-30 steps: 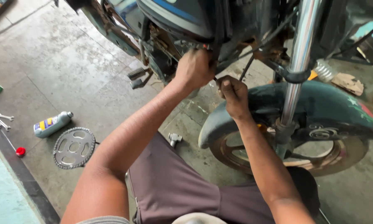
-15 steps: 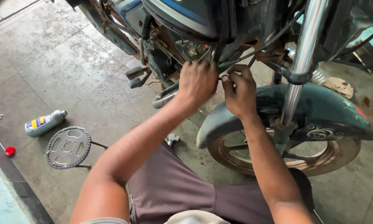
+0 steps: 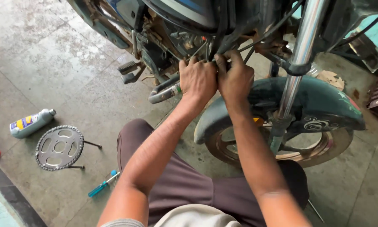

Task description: The recorder is working on the electrical wiring and components underneath the seat and near the front of a motorcycle.

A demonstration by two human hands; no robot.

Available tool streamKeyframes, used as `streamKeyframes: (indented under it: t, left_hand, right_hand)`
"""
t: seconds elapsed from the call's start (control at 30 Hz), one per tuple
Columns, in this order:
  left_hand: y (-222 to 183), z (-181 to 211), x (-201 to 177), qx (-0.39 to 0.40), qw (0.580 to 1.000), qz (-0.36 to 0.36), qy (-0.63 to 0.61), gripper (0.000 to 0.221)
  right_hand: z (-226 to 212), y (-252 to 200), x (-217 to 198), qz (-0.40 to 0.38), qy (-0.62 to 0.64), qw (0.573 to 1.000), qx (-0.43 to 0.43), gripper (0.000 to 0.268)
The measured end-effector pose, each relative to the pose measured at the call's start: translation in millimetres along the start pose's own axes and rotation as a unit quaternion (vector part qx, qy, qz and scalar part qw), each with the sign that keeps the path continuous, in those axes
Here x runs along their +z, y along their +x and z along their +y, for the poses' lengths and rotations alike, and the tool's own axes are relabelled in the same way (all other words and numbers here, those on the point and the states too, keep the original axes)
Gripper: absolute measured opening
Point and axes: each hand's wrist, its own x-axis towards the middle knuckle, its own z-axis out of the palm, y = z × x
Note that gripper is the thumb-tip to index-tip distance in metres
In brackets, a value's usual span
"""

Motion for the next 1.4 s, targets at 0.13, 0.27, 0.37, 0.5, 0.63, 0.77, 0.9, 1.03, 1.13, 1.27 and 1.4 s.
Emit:
streamKeyframes:
  t: [0.13, 0.27, 0.37, 0.5, 0.63, 0.77, 0.9, 1.03, 1.13, 1.27, 1.4]
  left_hand:
    - [12.6, -3.6, -1.9, -0.118, 0.984, -0.116, -0.059, 0.015]
    - [23.4, -9.2, -1.0, -0.156, 0.977, -0.103, -0.102, 0.017]
    - [24.8, -9.2, -1.9, -0.152, 0.977, -0.089, -0.119, 0.021]
    - [19.3, -16.6, 20.1, -0.139, 0.982, -0.059, -0.110, 0.022]
    - [17.7, -10.9, 12.5, -0.117, 0.990, -0.038, -0.072, 0.022]
    - [11.1, -7.2, 11.3, -0.111, 0.992, -0.048, -0.034, 0.018]
    - [6.2, -5.2, 9.9, -0.075, 0.996, 0.033, -0.018, 0.012]
    - [5.2, -1.9, 8.1, -0.064, 0.994, 0.085, -0.005, 0.014]
    - [5.6, -1.5, 9.7, -0.078, 0.995, 0.068, 0.000, 0.016]
    - [6.3, -4.4, 6.2, -0.093, 0.994, 0.057, -0.003, 0.023]
    - [2.9, -3.9, 19.1, -0.089, 0.993, 0.071, -0.019, 0.027]
  right_hand:
    - [8.0, 5.3, 16.0, 0.104, 0.068, 0.992, -0.016, 0.018]
    - [0.2, -1.9, 10.4, 0.097, 0.120, 0.988, -0.015, 0.011]
    - [-9.1, -21.0, 5.6, 0.158, 0.156, 0.975, -0.020, 0.011]
    - [-0.5, -19.2, 8.9, 0.087, 0.123, 0.987, -0.049, 0.016]
    - [26.5, 1.7, 18.3, -0.045, 0.129, 0.991, 0.015, 0.022]
    - [36.9, 13.7, 25.5, -0.119, 0.213, 0.969, 0.047, 0.024]
    - [75.4, 13.8, 50.4, -0.178, 0.332, 0.924, 0.070, 0.023]
    - [82.6, 25.6, 41.1, -0.251, 0.278, 0.927, -0.010, 0.034]
    - [75.7, 33.9, 24.2, -0.276, 0.146, 0.944, -0.108, 0.041]
    - [40.7, 41.7, -3.4, -0.320, 0.027, 0.945, -0.063, 0.042]
    - [54.8, 35.0, 0.6, -0.252, 0.058, 0.952, -0.166, 0.039]
